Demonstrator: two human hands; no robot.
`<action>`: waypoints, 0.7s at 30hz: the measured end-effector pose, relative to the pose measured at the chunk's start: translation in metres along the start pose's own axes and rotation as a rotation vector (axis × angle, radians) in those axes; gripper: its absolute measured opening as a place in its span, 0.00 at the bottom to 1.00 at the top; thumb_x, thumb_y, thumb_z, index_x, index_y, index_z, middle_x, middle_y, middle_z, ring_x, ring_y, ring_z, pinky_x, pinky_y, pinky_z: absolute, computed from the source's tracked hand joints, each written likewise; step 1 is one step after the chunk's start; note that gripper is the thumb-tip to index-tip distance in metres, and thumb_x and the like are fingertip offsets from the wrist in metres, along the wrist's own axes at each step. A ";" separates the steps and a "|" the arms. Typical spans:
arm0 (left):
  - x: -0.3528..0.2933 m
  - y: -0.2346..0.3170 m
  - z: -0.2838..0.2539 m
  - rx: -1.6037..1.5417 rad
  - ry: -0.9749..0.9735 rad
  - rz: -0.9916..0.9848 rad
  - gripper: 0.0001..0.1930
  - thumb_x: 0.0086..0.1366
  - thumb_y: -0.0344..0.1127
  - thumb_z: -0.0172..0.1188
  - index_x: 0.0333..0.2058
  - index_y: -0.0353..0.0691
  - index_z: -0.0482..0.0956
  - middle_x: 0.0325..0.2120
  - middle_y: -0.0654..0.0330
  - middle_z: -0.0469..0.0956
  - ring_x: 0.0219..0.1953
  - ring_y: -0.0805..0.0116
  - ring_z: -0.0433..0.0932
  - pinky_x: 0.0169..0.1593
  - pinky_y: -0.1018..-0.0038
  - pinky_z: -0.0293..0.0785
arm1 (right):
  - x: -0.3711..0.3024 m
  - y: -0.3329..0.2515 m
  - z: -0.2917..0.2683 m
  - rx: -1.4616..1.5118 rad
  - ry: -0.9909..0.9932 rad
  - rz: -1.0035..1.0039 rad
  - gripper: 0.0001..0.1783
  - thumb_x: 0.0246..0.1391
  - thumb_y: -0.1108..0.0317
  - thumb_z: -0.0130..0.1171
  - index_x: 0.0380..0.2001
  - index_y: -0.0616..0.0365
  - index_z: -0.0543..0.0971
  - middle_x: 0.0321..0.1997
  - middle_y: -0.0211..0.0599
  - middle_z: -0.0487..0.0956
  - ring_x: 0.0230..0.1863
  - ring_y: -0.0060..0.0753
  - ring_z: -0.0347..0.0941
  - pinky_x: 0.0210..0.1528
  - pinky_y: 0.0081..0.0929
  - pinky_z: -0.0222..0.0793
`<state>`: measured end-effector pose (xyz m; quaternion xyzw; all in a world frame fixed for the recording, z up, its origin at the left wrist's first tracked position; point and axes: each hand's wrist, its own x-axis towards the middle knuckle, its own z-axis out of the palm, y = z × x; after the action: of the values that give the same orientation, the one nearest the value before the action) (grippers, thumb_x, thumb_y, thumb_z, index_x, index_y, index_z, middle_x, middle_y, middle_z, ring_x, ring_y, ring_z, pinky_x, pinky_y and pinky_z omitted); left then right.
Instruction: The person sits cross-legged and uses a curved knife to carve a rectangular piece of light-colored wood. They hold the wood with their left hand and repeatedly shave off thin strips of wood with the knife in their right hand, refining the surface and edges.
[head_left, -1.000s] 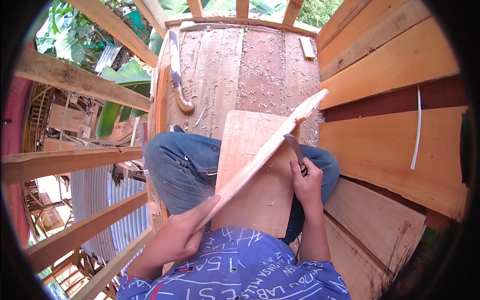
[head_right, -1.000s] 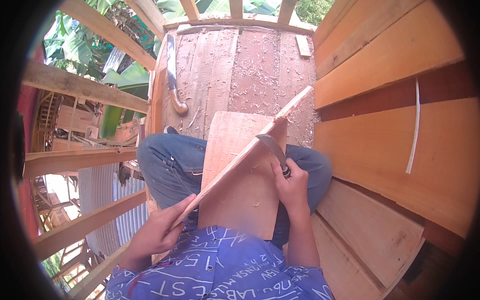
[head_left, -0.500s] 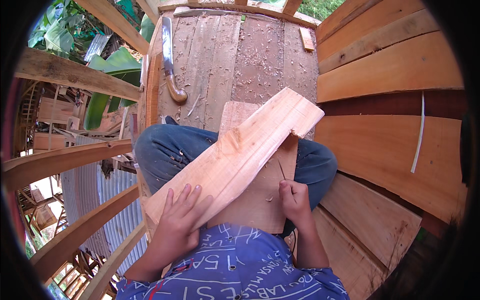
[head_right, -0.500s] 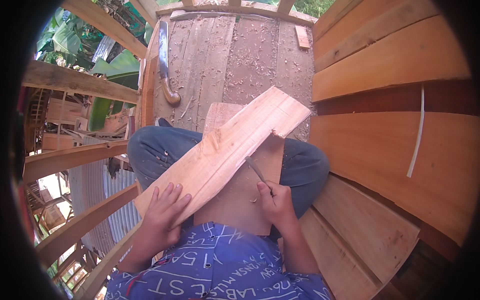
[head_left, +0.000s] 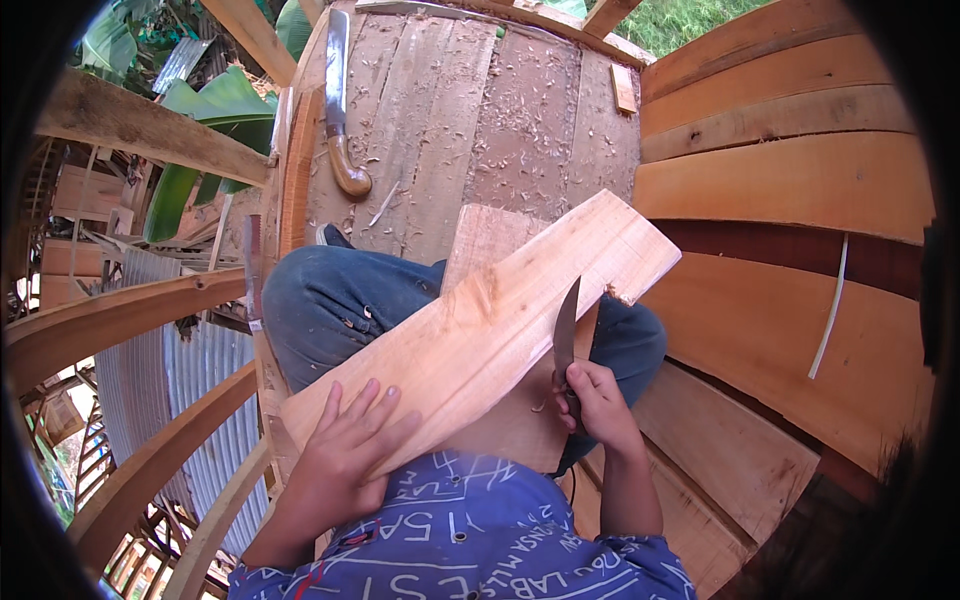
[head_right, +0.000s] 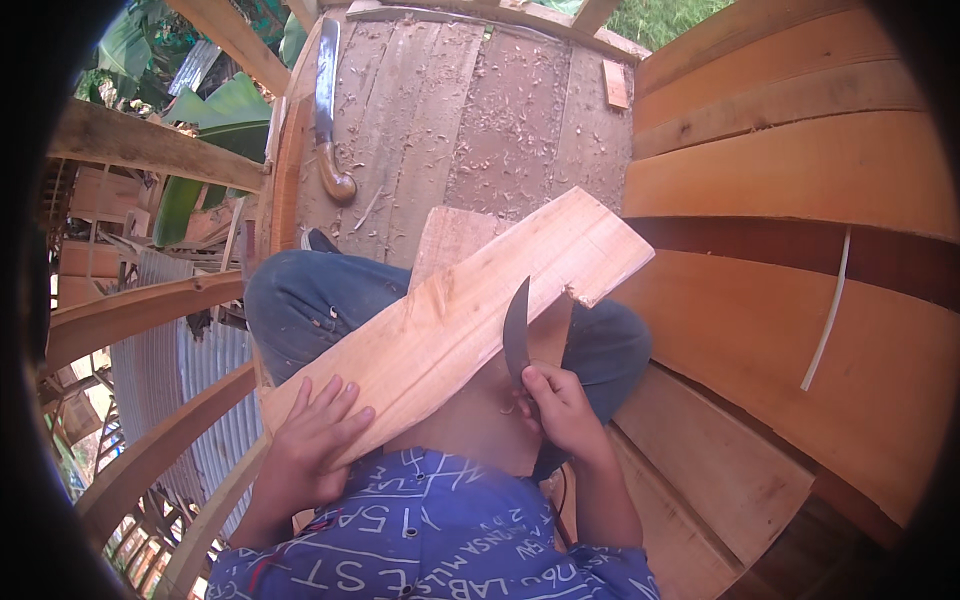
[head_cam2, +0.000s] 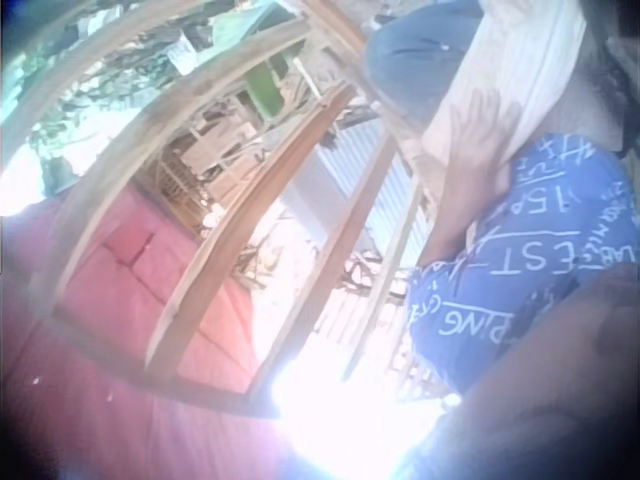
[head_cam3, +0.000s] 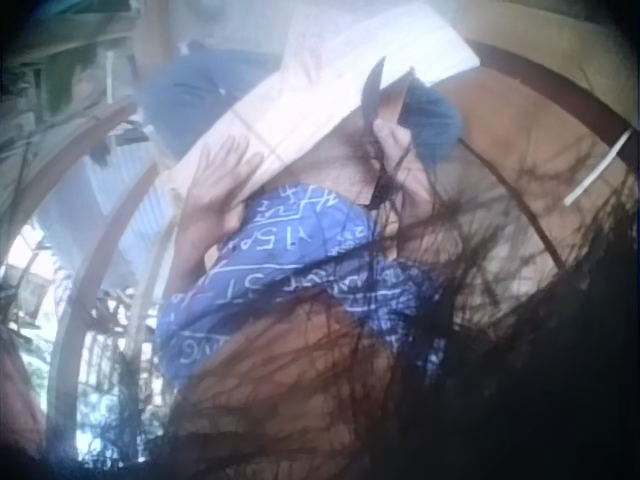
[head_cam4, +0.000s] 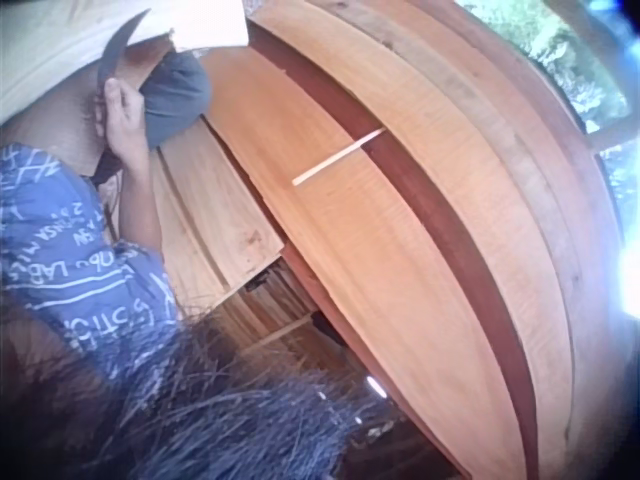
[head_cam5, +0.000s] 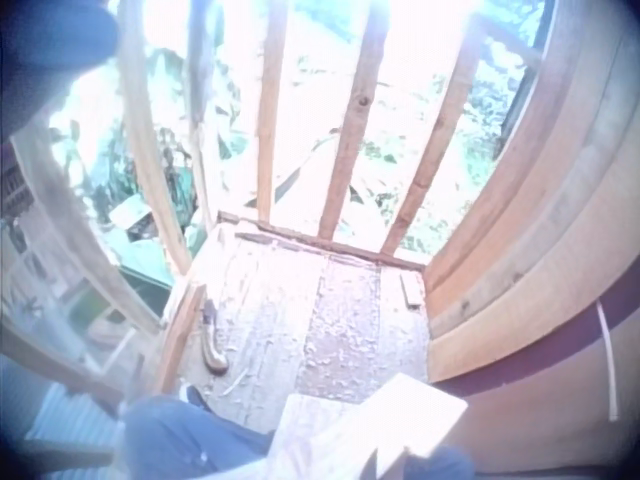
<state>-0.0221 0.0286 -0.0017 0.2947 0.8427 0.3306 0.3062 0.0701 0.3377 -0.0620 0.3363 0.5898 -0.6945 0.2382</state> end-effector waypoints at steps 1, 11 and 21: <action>0.000 -0.001 0.001 0.003 0.005 0.003 0.36 0.41 0.21 0.58 0.55 0.49 0.78 0.59 0.50 0.72 0.65 0.45 0.66 0.69 0.41 0.49 | -0.002 -0.003 0.000 -0.046 0.083 -0.016 0.23 0.71 0.54 0.45 0.27 0.61 0.75 0.19 0.24 0.69 0.18 0.14 0.64 0.19 0.17 0.58; 0.003 -0.005 -0.009 -0.102 -0.003 -0.033 0.35 0.40 0.21 0.59 0.53 0.49 0.80 0.57 0.50 0.75 0.64 0.46 0.67 0.69 0.41 0.49 | -0.017 -0.022 0.027 -0.461 0.352 -0.284 0.18 0.67 0.67 0.49 0.23 0.66 0.71 0.16 0.44 0.66 0.18 0.25 0.61 0.23 0.30 0.60; 0.004 -0.007 -0.011 -0.108 -0.026 -0.046 0.35 0.39 0.22 0.61 0.53 0.49 0.80 0.58 0.52 0.74 0.64 0.46 0.67 0.69 0.41 0.49 | -0.023 -0.029 0.028 -0.543 0.299 -0.312 0.15 0.65 0.70 0.50 0.24 0.67 0.70 0.16 0.49 0.66 0.16 0.37 0.64 0.23 0.32 0.62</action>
<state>-0.0340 0.0228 -0.0017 0.2626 0.8261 0.3648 0.3400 0.0591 0.3138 -0.0236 0.2643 0.8258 -0.4831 0.1211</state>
